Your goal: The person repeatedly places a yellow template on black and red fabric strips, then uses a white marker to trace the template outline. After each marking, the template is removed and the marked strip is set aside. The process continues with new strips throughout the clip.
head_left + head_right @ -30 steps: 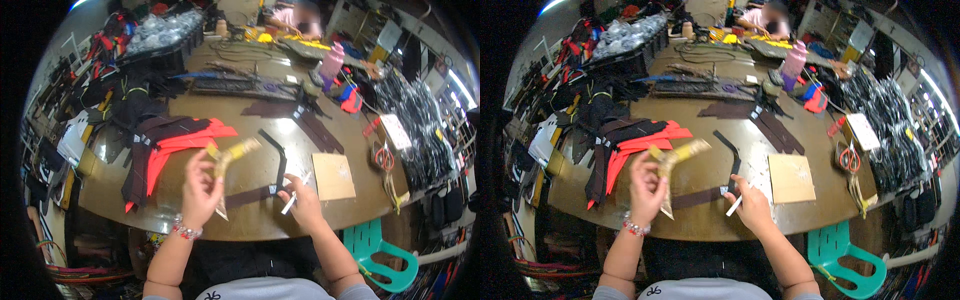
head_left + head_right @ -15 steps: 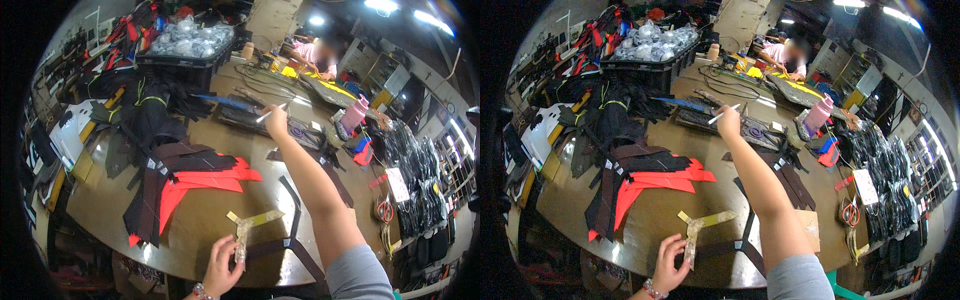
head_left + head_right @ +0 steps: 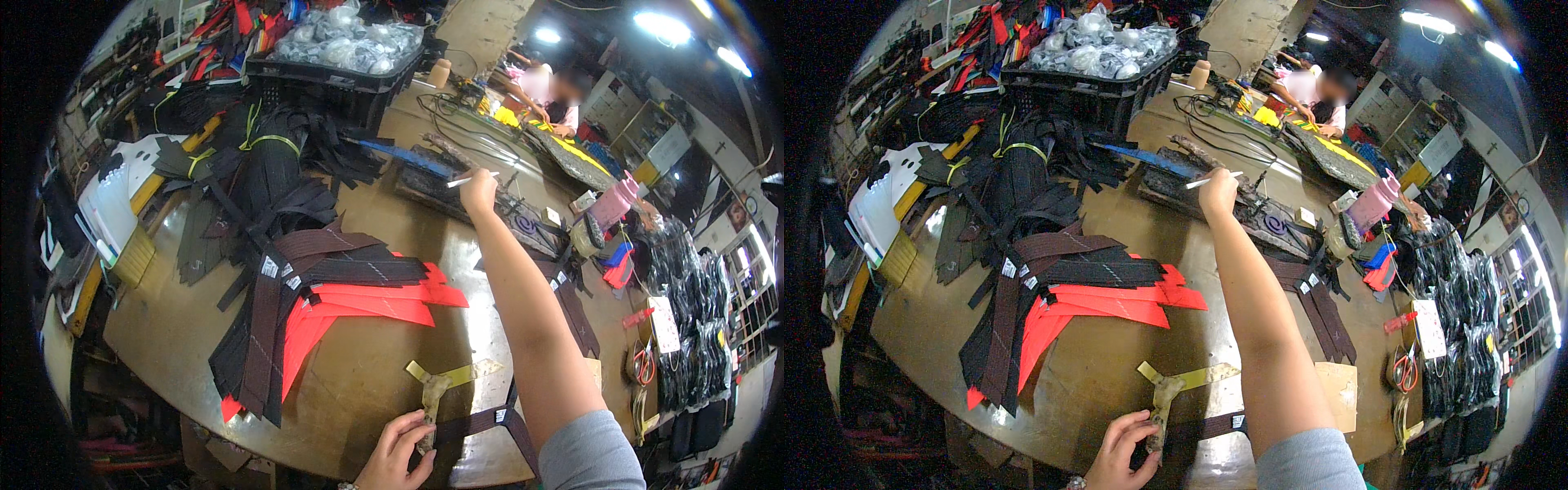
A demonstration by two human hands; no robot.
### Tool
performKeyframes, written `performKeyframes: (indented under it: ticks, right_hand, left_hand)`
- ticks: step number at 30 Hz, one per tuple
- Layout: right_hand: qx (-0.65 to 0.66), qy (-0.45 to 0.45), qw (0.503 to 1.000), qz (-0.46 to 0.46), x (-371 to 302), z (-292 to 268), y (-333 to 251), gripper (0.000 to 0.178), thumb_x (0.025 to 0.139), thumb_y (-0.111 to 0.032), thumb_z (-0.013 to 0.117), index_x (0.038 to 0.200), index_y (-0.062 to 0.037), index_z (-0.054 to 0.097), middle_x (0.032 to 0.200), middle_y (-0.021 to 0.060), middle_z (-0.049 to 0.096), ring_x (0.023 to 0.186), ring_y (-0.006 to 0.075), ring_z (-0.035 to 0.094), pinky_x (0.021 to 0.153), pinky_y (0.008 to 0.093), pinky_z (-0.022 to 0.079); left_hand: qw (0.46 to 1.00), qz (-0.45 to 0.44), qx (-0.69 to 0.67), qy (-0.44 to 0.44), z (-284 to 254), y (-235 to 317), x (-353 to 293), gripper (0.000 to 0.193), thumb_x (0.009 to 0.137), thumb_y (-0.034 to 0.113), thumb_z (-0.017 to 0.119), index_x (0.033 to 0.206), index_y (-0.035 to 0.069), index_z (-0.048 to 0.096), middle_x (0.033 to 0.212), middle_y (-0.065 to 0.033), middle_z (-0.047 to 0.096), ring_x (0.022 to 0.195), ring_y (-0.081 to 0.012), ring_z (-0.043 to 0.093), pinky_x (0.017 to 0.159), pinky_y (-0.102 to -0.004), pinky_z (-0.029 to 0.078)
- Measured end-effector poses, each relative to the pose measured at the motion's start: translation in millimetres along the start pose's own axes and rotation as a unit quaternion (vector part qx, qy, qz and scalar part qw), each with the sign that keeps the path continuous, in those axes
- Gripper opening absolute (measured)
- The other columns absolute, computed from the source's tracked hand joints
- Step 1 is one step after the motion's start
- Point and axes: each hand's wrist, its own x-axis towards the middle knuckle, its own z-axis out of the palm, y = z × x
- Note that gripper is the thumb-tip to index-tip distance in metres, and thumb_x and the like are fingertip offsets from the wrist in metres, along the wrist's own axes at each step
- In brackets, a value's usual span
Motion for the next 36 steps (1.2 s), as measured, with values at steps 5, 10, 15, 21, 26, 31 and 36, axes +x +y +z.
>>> performKeyframes:
  ticks: [5, 10, 15, 21, 26, 31, 36]
  right_hand:
    - [-0.012, -0.007, 1.0, 0.004, -11.0, -31.6, -2.5, 0.019, 0.075, -0.003, 0.059, 0.085, -0.0066, 0.075, 0.088, 0.0249, 0.069, 0.09, 0.0391, 0.067, 0.082, 0.0417, 0.051]
    - [-0.05, -0.084, 0.991, -0.096, -25.2, -46.5, 1.5, 0.014, 0.077, -0.008, 0.063, 0.086, -0.0056, 0.073, 0.087, 0.0247, 0.068, 0.088, 0.038, 0.067, 0.079, 0.0426, 0.051]
    - [0.043, -0.087, 0.987, -0.131, -31.8, -25.5, -14.1, 0.013, 0.08, -0.008, 0.063, 0.089, -0.0032, 0.071, 0.086, 0.0262, 0.067, 0.086, 0.0405, 0.066, 0.077, 0.0452, 0.052]
    - [-0.08, -0.051, 0.96, -0.265, -25.3, 4.0, -34.8, 0.007, 0.083, -0.01, 0.059, 0.083, -0.006, 0.066, 0.084, 0.0218, 0.064, 0.082, 0.038, 0.066, 0.072, 0.0473, 0.052]
    - [-0.082, -0.104, 0.956, -0.26, -17.2, 21.6, -34.6, 0.011, 0.082, -0.009, 0.058, 0.086, -0.0064, 0.068, 0.09, 0.0224, 0.064, 0.089, 0.0386, 0.064, 0.077, 0.0461, 0.051]
    - [-0.034, -0.086, 0.961, -0.262, -20.5, 32.6, -24.4, 0.014, 0.081, -0.007, 0.058, 0.089, -0.0064, 0.069, 0.09, 0.0231, 0.064, 0.092, 0.0401, 0.063, 0.08, 0.0458, 0.049]
    - [0.014, -0.075, 0.96, -0.27, -31.4, 23.3, -20.0, 0.017, 0.085, -0.006, 0.058, 0.097, -0.0062, 0.07, 0.093, 0.0233, 0.066, 0.088, 0.0409, 0.064, 0.078, 0.0456, 0.05]
  left_hand:
    - [1.0, 0.009, 0.005, 0.009, 1.4, 0.8, -1.7, 0.042, 0.082, 0.003, 0.065, 0.123, 0.001, 0.053, 0.13, -0.021, 0.047, 0.113, -0.0344, 0.055, 0.096, -0.04, 0.046]
    - [1.0, 0.007, -0.001, 0.002, 3.2, -0.6, -2.1, 0.041, 0.082, 0.003, 0.065, 0.122, 0.001, 0.054, 0.129, -0.0207, 0.047, 0.114, -0.0344, 0.055, 0.097, -0.04, 0.046]
    - [1.0, 0.009, 0.008, 0.003, 3.5, 0.6, -1.3, 0.04, 0.082, 0.003, 0.065, 0.121, 0.001, 0.054, 0.129, -0.0202, 0.047, 0.114, -0.0342, 0.055, 0.097, -0.0399, 0.046]
    - [1.0, -0.009, 0.003, 0.009, 1.9, 0.5, -0.8, 0.041, 0.082, 0.002, 0.066, 0.121, 0.002, 0.055, 0.13, -0.0199, 0.047, 0.113, -0.0343, 0.055, 0.096, -0.04, 0.046]
    - [1.0, -0.005, 0.013, 0.003, 1.0, -1.1, 0.3, 0.039, 0.081, 0.002, 0.066, 0.119, 0.001, 0.055, 0.129, -0.0203, 0.048, 0.112, -0.0352, 0.055, 0.095, -0.0404, 0.046]
    - [1.0, -0.01, 0.0, 0.002, 2.4, -1.2, 1.1, 0.039, 0.081, 0.003, 0.067, 0.118, 0.0, 0.055, 0.127, -0.0204, 0.05, 0.111, -0.0357, 0.055, 0.095, -0.0406, 0.047]
    - [1.0, -0.006, 0.018, -0.002, 2.3, -2.9, -2.6, 0.039, 0.081, 0.003, 0.067, 0.118, 0.001, 0.056, 0.128, -0.019, 0.051, 0.111, -0.0355, 0.055, 0.094, -0.0402, 0.047]
